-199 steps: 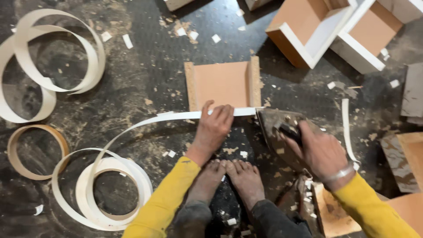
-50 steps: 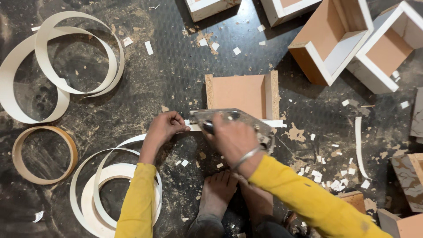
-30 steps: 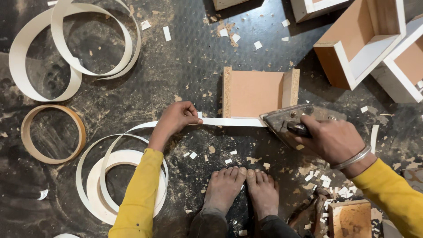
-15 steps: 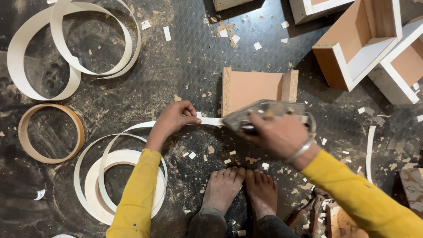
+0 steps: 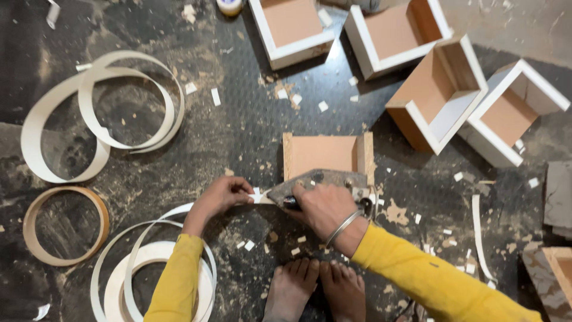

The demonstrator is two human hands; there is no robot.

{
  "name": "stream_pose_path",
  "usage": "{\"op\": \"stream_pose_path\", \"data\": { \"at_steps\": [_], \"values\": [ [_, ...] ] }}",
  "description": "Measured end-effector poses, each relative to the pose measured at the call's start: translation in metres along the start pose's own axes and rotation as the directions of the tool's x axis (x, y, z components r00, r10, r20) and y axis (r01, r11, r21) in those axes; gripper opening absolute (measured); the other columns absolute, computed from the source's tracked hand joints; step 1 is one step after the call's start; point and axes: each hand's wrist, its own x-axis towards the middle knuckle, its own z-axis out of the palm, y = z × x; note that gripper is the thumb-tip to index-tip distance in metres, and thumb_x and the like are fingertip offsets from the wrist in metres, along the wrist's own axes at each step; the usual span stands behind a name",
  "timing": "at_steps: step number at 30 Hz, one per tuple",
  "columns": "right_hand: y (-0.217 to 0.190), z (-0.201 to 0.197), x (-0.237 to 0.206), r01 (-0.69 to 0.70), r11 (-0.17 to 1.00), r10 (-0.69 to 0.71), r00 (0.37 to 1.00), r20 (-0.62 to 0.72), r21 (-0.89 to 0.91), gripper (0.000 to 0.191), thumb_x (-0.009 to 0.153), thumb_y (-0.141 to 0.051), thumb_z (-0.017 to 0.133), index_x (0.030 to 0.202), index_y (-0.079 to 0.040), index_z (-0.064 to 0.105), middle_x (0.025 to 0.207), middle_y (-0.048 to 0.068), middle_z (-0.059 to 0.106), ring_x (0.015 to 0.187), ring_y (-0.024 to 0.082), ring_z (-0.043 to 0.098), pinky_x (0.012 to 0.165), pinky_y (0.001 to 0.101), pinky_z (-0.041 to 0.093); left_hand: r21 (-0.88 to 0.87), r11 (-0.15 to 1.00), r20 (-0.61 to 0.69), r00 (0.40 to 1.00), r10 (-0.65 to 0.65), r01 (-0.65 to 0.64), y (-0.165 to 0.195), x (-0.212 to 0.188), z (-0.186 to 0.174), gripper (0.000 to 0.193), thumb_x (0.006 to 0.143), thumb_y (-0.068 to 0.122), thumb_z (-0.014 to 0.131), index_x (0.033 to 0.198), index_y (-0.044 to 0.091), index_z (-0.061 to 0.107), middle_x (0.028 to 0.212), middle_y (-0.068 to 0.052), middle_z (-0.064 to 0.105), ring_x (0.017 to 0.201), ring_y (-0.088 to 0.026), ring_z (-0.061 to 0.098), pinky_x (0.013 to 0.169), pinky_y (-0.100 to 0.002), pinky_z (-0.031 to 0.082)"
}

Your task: The person sits on the floor applying white edge banding tape to the front edges of small wooden drawer boxes. They align the tape along an edge, press it with a hot iron to activate the adhesive, then press and trim the tape by hand before setting the finished box aside and taking the next one.

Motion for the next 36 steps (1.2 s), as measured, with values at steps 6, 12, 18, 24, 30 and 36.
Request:
{"op": "stream_pose_path", "data": {
  "at_steps": [6,12,18,24,30,36],
  "values": [
    [0.003,0.003,-0.002,0.0,0.999,0.001,1.0,-0.027,0.039,0.04,0.09,-0.044,0.071,0.098,-0.005,0.063,0.072,0.017,0.069,0.069,0.037,0.071,0.054,0.0483,0.056,0.06,0.997,-0.026,0.998,-0.053,0.054,0.008,-0.005,-0.001,0.017,0.08,0.012,0.083,0.094,0.006,0.079,0.083,-0.002,0.077,0.078,-0.011,0.068,0.074,-0.028,0.053],
    [0.041,0.005,-0.021,-0.1,0.994,0.105,0.981,0.161,-0.034,0.045,0.093,-0.052,0.065,0.109,-0.01,0.062,0.074,0.014,0.07,0.063,0.027,0.07,0.051,0.0425,0.056,0.186,0.965,-0.092,0.981,-0.171,0.185,0.008,-0.005,0.005,0.02,0.079,0.016,0.084,0.098,0.01,0.081,0.086,-0.001,0.08,0.08,-0.013,0.071,0.077,-0.03,0.055],
    [0.085,0.003,-0.048,-0.15,0.983,0.165,0.976,0.144,-0.111,0.049,0.091,-0.058,0.062,0.11,-0.013,0.06,0.075,0.01,0.07,0.058,0.024,0.068,0.048,0.0421,0.054,0.25,0.935,-0.089,0.968,-0.237,0.251,0.019,-0.005,0.005,0.018,0.08,0.021,0.083,0.096,0.014,0.081,0.089,0.001,0.08,0.082,-0.012,0.072,0.079,-0.032,0.056],
    [0.087,-0.002,-0.056,-0.109,0.987,0.118,0.99,0.072,-0.119,0.05,0.088,-0.058,0.065,0.112,-0.015,0.061,0.075,0.012,0.07,0.065,0.033,0.07,0.055,0.0467,0.054,0.689,0.715,-0.445,0.847,0.29,0.117,0.065,-0.025,0.053,0.034,0.086,0.011,0.066,0.119,0.018,0.072,0.11,-0.009,0.07,0.1,-0.027,0.063,0.083,-0.046,0.043],
    [0.09,-0.002,-0.055,-0.137,0.988,0.141,0.988,0.06,-0.069,0.05,0.083,-0.051,0.068,0.119,-0.016,0.06,0.08,0.014,0.071,0.071,0.037,0.071,0.059,0.0498,0.055,0.609,0.773,-0.55,0.609,0.571,-0.175,0.127,-0.01,0.123,0.022,0.096,0.013,0.061,0.116,0.008,0.067,0.115,-0.011,0.064,0.112,-0.032,0.055,0.097,-0.048,0.039],
    [0.089,-0.003,-0.054,-0.174,0.983,0.177,0.982,0.058,-0.053,0.047,0.087,-0.055,0.067,0.111,-0.015,0.06,0.083,0.015,0.07,0.075,0.038,0.071,0.061,0.0505,0.055,0.715,0.643,-0.316,0.694,0.647,-0.274,0.131,-0.033,0.115,0.018,0.085,0.021,0.073,0.099,0.01,0.074,0.108,-0.006,0.067,0.112,-0.028,0.058,0.102,-0.05,0.037]
  ]
}}
